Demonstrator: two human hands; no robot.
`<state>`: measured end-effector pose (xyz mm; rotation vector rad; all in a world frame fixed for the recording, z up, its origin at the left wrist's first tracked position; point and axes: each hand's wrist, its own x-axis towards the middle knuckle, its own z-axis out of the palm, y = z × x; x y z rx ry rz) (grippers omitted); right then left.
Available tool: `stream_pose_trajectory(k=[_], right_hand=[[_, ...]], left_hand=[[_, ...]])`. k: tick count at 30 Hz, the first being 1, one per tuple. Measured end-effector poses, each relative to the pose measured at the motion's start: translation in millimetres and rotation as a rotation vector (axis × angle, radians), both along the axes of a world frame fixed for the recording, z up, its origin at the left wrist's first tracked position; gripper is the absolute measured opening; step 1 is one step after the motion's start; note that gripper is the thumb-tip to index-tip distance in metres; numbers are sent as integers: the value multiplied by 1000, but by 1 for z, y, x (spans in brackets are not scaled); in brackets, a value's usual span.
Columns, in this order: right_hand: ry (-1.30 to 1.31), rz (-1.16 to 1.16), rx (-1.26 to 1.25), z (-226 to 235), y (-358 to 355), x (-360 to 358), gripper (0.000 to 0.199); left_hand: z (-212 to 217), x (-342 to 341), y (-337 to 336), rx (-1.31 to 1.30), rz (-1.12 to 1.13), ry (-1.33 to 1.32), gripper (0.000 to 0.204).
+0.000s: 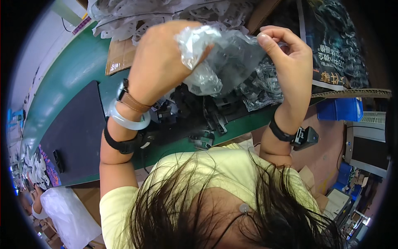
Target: Unpack boxes and sort electronic components into plastic bags.
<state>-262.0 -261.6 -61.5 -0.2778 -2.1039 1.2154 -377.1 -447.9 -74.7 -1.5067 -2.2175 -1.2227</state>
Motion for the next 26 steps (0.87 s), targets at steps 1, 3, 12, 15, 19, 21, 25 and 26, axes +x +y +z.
stream_pose_trajectory(k=[1, 3, 12, 15, 19, 21, 25, 26], right_hand=[[65, 1, -52, 1, 2, 0, 10], [122, 5, -99, 5, 3, -1, 13], [500, 176, -37, 26, -42, -15, 17], [331, 596, 119, 1, -47, -15, 33], [330, 617, 102, -36, -115, -8, 50], [303, 590, 74, -56, -122, -6, 42], [-85, 771, -1132, -66, -133, -2, 38], [-184, 796, -1463, -65, -135, -5, 38]], left_hand=[[6, -2, 1, 9, 22, 97, 22], [12, -10, -1, 13, 39, 173, 23], [35, -42, -42, 230, 83, 804, 15], [0, -17, -50, 317, 24, 316, 29], [-38, 40, -56, 415, 45, -94, 38], [-45, 47, -41, 596, -33, -218, 60], [-71, 67, -48, 557, 2, 156, 81], [-72, 68, -49, 557, -4, 153, 81]])
